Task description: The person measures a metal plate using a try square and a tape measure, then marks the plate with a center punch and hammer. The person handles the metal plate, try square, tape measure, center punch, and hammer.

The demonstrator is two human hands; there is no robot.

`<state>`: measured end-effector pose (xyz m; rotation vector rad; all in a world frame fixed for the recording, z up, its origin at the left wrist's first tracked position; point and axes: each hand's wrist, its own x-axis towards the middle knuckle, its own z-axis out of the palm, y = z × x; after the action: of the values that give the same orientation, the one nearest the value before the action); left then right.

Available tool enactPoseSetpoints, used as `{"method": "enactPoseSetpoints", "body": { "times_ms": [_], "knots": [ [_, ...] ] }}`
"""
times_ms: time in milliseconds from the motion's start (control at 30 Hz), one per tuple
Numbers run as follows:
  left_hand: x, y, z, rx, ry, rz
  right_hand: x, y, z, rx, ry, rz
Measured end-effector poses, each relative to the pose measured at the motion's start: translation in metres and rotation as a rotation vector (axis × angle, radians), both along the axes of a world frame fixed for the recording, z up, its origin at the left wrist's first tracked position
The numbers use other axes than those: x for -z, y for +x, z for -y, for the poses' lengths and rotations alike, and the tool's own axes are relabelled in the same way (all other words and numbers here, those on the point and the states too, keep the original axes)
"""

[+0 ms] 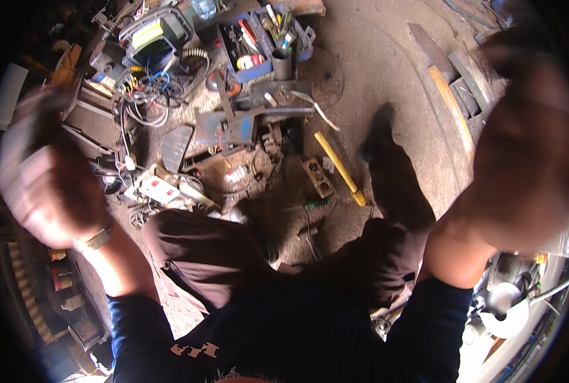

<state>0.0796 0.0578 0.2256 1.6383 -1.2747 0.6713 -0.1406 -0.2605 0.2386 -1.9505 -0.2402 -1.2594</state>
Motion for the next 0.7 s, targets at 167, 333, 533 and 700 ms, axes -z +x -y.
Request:
{"method": "enactPoseSetpoints", "body": {
  "times_ms": [167, 333, 533, 700],
  "knots": [
    [0.118, 0.067, 0.073, -0.025, 0.563, -0.314, 0.13, 0.016, 0.02, 0.016, -0.139, -0.881],
    [0.193, 0.216, 0.178, -0.288, 0.787, -0.067, 0.256, 0.01, 0.048, -0.038, -0.051, -1.228],
    [0.251, 0.361, 0.282, -0.616, 1.321, -0.094, 0.263, 0.016, 0.067, 0.068, 0.111, -1.39],
    [0.292, 0.404, 0.296, -0.675, 1.474, 0.008, 0.261, 0.02, 0.081, 0.151, 0.129, -1.453]
  ]
}}
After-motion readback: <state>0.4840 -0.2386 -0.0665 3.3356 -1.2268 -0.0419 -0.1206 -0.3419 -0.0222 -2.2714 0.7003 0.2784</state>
